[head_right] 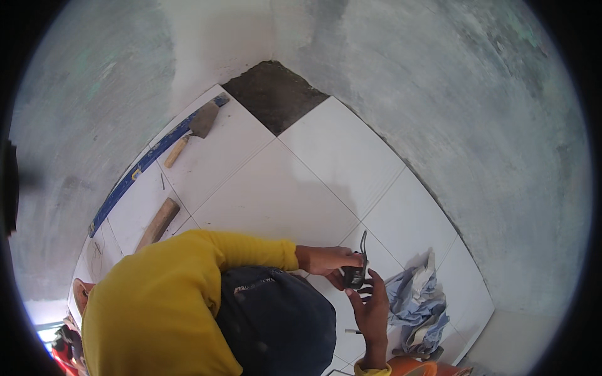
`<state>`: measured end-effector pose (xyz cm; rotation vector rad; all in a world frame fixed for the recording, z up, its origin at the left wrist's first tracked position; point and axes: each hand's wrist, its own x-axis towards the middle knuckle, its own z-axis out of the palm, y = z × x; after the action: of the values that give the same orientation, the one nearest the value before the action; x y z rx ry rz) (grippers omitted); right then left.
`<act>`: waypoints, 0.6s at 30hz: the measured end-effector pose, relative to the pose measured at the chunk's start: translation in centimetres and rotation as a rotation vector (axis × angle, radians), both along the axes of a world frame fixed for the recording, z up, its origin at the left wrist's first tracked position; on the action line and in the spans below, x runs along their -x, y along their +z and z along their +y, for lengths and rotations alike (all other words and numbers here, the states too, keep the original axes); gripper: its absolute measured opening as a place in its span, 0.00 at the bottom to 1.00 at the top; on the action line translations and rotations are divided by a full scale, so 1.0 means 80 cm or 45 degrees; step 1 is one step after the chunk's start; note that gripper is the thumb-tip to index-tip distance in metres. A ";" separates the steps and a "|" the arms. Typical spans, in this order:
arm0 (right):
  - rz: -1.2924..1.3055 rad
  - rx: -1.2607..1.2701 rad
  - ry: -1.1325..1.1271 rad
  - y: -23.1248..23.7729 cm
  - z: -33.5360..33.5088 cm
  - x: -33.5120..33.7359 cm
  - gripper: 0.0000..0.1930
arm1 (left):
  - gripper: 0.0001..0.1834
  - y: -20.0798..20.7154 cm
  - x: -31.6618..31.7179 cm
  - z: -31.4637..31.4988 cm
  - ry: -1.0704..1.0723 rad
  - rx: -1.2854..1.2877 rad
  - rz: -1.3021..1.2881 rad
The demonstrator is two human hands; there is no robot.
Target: The person measures and marks white ceramic tiles using a tape measure, marker, and metal ruler, then uses a manual tile cutter to score and snap the tiles. The person also measures the floor area and handles a power cord.
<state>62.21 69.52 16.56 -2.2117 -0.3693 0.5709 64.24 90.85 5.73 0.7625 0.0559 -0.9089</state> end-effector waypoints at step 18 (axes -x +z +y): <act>-0.713 0.017 -0.140 -0.127 0.098 0.020 0.46 | 0.35 -0.072 0.056 0.049 0.089 0.722 0.568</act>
<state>60.62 77.39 6.39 -2.3615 -0.5235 -0.1183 59.73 94.80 -0.06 0.0245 0.2061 -0.9531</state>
